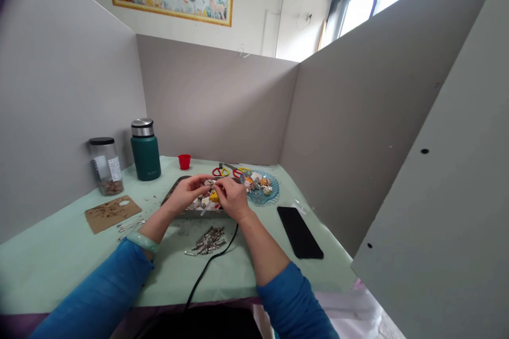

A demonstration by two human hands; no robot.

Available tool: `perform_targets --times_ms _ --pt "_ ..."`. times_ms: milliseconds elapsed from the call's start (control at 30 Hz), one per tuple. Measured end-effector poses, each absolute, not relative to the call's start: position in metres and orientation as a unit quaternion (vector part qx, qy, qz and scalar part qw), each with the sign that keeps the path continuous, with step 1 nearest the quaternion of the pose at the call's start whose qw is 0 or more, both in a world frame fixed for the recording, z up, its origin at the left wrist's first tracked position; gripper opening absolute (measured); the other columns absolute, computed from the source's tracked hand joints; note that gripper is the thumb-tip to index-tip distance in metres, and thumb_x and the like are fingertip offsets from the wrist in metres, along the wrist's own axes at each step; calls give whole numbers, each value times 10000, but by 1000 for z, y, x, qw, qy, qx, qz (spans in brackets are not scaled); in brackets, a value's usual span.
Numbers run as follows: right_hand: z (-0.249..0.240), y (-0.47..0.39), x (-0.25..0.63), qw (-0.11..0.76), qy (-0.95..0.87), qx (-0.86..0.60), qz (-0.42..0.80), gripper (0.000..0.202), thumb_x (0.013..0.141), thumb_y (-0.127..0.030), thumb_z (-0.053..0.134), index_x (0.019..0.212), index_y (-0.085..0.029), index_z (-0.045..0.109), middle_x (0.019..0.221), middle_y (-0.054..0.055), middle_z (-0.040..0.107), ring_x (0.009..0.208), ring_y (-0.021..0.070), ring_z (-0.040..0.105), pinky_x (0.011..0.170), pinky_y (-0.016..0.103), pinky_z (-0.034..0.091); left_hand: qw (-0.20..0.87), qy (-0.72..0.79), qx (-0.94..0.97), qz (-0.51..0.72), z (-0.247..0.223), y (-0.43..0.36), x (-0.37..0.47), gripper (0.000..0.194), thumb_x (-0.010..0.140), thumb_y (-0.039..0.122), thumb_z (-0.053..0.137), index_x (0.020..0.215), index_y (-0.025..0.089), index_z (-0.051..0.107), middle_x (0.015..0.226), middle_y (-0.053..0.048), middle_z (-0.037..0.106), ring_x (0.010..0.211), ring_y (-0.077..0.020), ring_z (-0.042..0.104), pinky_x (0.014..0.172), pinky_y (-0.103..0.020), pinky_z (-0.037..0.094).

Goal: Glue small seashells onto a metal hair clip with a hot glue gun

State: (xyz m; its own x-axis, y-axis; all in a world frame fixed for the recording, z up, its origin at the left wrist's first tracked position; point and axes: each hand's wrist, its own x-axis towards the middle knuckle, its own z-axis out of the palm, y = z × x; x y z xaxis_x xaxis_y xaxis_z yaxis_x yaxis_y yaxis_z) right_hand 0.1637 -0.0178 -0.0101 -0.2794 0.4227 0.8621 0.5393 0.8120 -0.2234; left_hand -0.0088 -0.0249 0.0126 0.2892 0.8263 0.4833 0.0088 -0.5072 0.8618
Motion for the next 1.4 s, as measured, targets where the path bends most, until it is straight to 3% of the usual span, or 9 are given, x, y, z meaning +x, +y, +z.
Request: perform_targets --times_ms 200,367,767,1400 --pt "-10 -18 164 527 -793 -301 -59 165 896 -269 464 881 -179 601 850 72 645 766 166 580 707 275 441 474 287 658 510 15 -28 -10 443 647 300 720 1051 136 641 884 -63 682 618 -120 590 646 -269 496" --pt "-11 -17 163 543 -783 -297 -65 148 890 -262 479 870 -174 597 816 59 636 721 152 568 684 264 439 509 290 637 501 13 -28 -10 437 667 282 711 1059 118 613 811 -54 681 557 -106 583 615 -262 494" --pt "-13 -17 162 543 -784 -291 -79 126 877 -252 498 863 -180 601 798 52 642 699 149 576 651 255 438 522 283 614 521 10 -25 -10 421 651 250 732 1029 117 604 924 -83 678 562 -102 599 609 -258 492" --pt "-12 -19 161 531 -793 -285 -95 140 881 -258 493 870 -181 610 805 54 651 690 145 579 637 254 446 516 279 617 525 11 -26 -8 396 661 279 733 997 122 594 807 -47 678 524 -95 586 561 -236 481"
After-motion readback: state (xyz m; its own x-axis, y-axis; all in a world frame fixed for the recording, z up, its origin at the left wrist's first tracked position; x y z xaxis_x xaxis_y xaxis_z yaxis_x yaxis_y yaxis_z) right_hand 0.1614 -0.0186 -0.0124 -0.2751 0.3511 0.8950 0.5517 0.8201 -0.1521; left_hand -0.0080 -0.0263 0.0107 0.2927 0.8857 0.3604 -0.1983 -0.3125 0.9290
